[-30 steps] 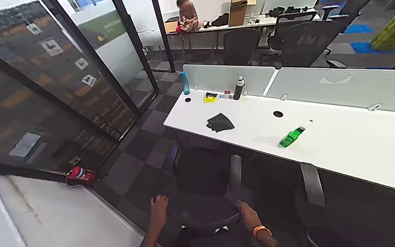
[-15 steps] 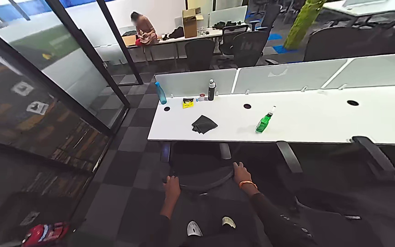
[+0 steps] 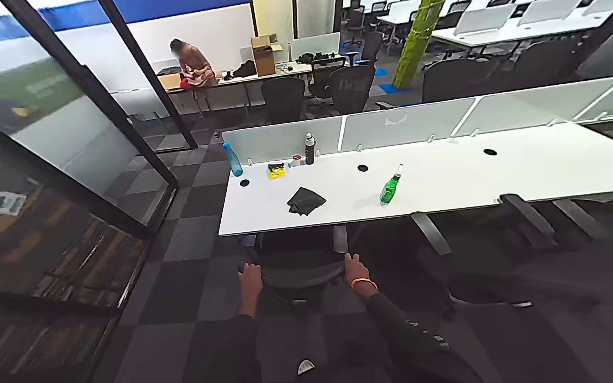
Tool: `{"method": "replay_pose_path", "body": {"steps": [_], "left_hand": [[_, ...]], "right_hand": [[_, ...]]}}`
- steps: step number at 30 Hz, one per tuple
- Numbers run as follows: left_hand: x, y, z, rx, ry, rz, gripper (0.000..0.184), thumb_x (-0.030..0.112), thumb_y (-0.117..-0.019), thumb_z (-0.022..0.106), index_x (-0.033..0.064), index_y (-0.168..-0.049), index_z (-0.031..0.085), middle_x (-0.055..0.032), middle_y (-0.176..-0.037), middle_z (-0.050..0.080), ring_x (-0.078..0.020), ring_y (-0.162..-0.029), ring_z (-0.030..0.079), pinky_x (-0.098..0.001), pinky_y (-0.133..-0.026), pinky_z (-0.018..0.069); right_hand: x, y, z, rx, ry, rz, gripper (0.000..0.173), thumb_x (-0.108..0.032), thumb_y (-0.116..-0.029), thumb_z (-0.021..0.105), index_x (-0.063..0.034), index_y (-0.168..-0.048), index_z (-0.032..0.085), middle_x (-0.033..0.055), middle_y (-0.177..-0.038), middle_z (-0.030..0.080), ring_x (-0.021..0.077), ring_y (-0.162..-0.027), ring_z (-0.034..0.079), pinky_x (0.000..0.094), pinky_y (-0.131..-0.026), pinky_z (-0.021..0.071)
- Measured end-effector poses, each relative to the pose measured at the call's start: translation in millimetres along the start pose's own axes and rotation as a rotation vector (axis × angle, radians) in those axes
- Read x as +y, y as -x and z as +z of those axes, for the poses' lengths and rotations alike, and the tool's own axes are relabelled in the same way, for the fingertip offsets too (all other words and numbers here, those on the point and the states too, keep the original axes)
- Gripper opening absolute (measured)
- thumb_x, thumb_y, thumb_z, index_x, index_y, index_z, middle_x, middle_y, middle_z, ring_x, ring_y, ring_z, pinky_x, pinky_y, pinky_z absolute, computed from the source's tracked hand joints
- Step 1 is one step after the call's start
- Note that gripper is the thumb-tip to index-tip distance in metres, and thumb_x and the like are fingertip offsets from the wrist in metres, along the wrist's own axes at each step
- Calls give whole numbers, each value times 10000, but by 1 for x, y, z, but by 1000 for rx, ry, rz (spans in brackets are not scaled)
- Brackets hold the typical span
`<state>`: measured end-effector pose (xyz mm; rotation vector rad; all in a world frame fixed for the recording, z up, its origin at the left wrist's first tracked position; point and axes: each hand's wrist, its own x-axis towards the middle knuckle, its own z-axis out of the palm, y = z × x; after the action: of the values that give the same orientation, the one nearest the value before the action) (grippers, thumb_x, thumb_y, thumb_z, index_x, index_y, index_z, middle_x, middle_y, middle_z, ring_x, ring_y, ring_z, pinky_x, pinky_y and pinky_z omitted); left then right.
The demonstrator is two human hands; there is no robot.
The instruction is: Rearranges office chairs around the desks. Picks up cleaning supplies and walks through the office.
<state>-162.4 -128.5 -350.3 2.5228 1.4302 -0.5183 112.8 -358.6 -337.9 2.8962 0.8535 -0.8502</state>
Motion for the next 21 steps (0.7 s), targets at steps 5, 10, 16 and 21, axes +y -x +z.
{"method": "replay_pose_path", "body": {"steps": [5,10,16,21], "left_hand": [[7,-11,-6,4,-23,-22,354,81,-912,635,132,-1255,705,-111,-1363,640,-366,-1368,499,-619,-1022,466],[15,-22,-6,29,3,-45,339,91,-952,592,147,-1268,700,-112,-1363,639,-368,-1370,499,-625,-1013,469],[17,-38,-7,45,18,-70,337,112,-951,610,151,-1275,697,-113,-1379,626,-362,-1373,494,-629,-1014,470],[35,-37,-6,184,63,-257,465,52,-961,604,154,-1414,610,-208,-1642,322,-486,-1522,234,-707,-1095,367]], "right_hand": [[-8,-20,-14,5,-14,-2,877,-82,-754,825,-54,-1521,402,316,-1511,411,498,-1136,640,615,-860,583],[-8,-46,-27,-9,-43,-35,868,-58,-764,814,-57,-1524,395,327,-1521,392,511,-1140,633,626,-860,578],[-3,-72,-33,-40,-48,-126,920,-111,-721,856,-38,-1514,396,340,-1515,380,521,-1144,622,632,-853,579],[17,-90,-50,-143,-17,-278,865,-123,-751,843,-58,-1497,410,324,-1513,377,516,-1172,605,630,-861,577]]}}
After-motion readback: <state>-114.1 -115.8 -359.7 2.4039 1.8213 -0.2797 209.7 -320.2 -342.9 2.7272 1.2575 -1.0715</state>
